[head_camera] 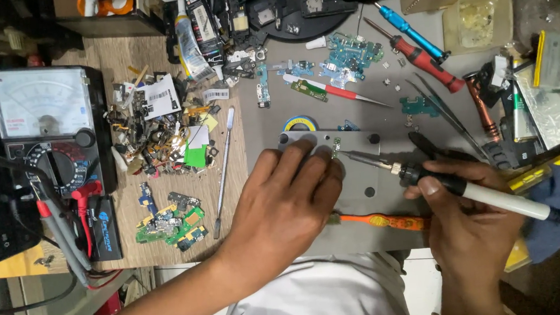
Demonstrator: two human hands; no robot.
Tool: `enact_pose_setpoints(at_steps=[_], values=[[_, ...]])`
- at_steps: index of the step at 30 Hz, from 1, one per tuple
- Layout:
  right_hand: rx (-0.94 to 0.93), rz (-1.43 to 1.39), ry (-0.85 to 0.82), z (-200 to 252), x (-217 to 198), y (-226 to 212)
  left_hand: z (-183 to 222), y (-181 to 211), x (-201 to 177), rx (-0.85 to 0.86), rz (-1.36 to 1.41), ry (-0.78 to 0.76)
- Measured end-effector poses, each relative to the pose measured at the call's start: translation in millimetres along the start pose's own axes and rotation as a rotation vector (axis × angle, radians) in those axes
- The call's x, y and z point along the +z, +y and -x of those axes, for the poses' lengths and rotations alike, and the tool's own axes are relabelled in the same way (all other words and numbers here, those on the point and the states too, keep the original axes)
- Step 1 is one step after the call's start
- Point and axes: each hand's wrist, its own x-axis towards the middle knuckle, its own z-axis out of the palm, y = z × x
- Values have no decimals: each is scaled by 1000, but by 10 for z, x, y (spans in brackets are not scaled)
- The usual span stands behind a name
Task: Soldering a small electronic component onto a circuit board using tweezers and a soldering iron.
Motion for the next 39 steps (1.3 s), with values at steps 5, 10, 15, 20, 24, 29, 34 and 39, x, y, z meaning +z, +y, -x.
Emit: enact_pose_setpoints(at_steps=[5, 10, 15, 20, 24, 29, 34, 39], values=[[-3, -37, -30, -11, -34, 35, 6, 3, 9, 2, -9, 4], [-5, -33, -50, -15, -18, 2, 17, 3, 18, 4, -6, -12], [-1, -23, -15, -6, -19, 11, 11, 5, 21, 0, -13, 12], [5, -44, 11, -17, -70, 84, 17, 4, 11, 2, -9, -3], [12, -17, -5, -23, -81, 90, 6, 5, 10, 4, -14, 3], [13, -17, -6, -8, -48, 71, 8, 5, 13, 1, -10, 2], [-15, -17, -28, -13, -36, 47, 12, 5, 21, 0, -2, 7], [-4, -33, -29, -9, -18, 4, 9, 5, 12, 5, -11, 6]])
